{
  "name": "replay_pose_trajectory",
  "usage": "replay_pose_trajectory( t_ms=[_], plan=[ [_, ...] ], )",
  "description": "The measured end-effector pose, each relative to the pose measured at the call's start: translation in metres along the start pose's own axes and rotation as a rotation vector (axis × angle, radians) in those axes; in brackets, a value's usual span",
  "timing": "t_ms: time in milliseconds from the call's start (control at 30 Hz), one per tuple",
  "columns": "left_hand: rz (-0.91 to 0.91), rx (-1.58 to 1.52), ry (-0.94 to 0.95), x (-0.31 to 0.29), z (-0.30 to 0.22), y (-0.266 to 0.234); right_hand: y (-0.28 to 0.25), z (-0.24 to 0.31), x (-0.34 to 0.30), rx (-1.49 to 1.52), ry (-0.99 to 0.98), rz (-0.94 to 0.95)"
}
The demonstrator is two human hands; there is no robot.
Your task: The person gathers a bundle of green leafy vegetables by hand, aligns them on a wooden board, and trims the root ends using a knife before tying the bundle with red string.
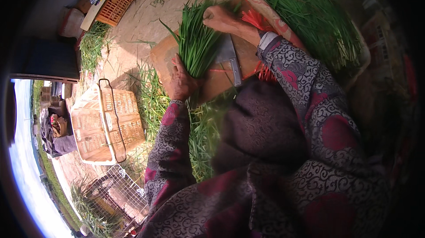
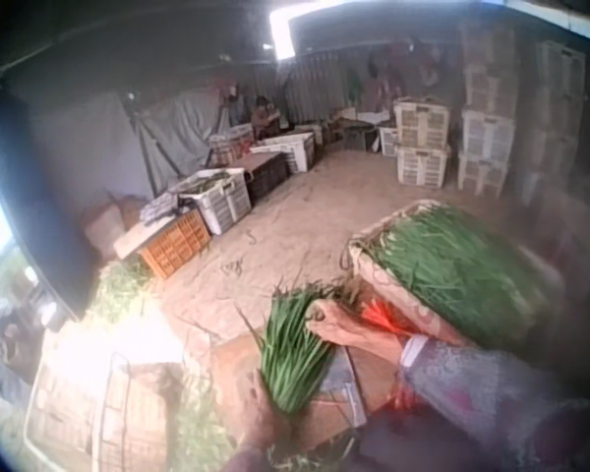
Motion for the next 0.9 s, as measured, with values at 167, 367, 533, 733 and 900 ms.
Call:
replay_pose_trajectory(
  t_ms=[167, 367, 533, 733, 900],
  plan=[
    [0.066, 0.035, -0.082, 0.005, -0.012, 0.009, 0.036, -0.051, 0.006, -0.026, 0.27, 0.338],
    [0.09, 0.026, -0.143, -0.001, -0.001, -0.002, 0.035, -0.011, 0.0, 0.188, 0.284, 0.216],
    [0.061, -0.007, -0.09, 0.001, -0.003, 0.007, -0.005, 0.014, -0.008, 0.383, 0.154, 0.046],
    [0.042, -0.072, -0.08, -0.001, 0.02, 0.007, -0.009, 0.042, -0.017, 0.154, 0.125, 0.016],
    [0.146, -0.088, -0.135, 0.008, -0.007, 0.011, -0.007, 0.008, -0.009, 0.302, 0.025, -0.081]
  ],
)
Point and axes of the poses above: each hand's wrist, its own x-axis towards the middle knuckle, its own y-axis out of the palm, z = x × y, the point moved 7 cm from there along x, towards the middle knuckle, and after that the axes turned 15 degrees about -x, right-handed, at the moved point
